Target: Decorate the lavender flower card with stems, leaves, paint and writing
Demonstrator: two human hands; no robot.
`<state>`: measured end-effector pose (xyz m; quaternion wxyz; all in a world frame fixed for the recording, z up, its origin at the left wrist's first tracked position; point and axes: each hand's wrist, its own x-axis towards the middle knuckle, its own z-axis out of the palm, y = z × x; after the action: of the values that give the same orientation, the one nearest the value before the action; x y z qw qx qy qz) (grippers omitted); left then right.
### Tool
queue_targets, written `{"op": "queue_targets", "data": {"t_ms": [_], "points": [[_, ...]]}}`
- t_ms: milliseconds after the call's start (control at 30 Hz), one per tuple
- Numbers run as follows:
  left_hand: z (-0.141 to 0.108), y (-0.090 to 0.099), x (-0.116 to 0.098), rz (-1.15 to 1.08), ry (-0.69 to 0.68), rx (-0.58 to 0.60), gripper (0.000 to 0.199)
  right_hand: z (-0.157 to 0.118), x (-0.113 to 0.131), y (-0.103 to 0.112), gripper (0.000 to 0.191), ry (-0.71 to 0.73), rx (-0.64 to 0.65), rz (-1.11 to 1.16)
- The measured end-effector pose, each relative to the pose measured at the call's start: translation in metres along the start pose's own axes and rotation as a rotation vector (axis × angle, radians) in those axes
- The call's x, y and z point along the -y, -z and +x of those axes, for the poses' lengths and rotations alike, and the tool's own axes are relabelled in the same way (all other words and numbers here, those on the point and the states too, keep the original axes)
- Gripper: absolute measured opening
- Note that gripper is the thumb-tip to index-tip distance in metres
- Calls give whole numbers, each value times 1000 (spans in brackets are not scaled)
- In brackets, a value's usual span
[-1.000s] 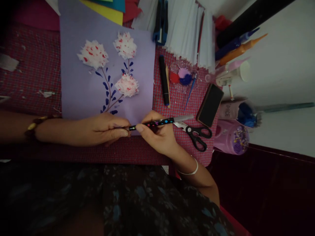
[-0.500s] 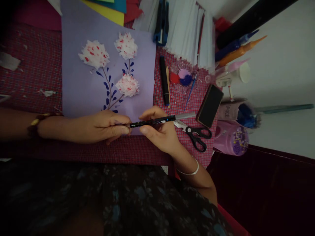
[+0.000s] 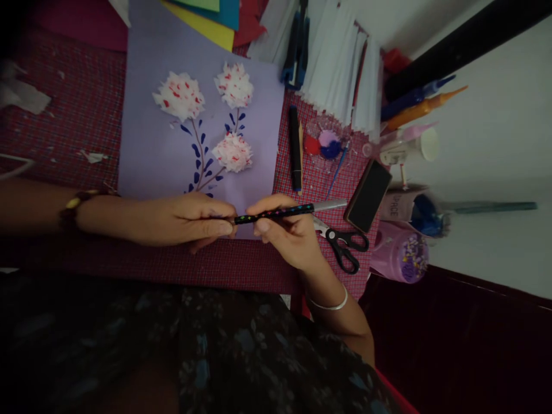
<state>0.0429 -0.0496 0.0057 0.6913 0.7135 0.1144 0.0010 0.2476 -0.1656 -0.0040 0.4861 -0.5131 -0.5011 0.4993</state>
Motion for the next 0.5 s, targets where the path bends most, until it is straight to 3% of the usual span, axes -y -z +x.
{"op": "queue_targets", "data": {"t_ms": [67, 167, 300, 367, 500], "points": [[0, 0, 1, 1, 2, 9, 34, 0, -1, -1, 16, 28, -57, -61], [0, 0, 3, 2, -11, 28, 34, 0, -2, -2, 30, 67, -142, -175], [1, 1, 3, 6, -34, 26, 33, 1, -2, 1, 36, -2, -49, -115], [2, 1, 3, 4, -45, 21, 33, -1, -3, 3, 31, -18, -39, -76], [1, 0, 4, -12, -61, 29, 33, -4, -7, 3, 23, 16, -164, -136]]}}
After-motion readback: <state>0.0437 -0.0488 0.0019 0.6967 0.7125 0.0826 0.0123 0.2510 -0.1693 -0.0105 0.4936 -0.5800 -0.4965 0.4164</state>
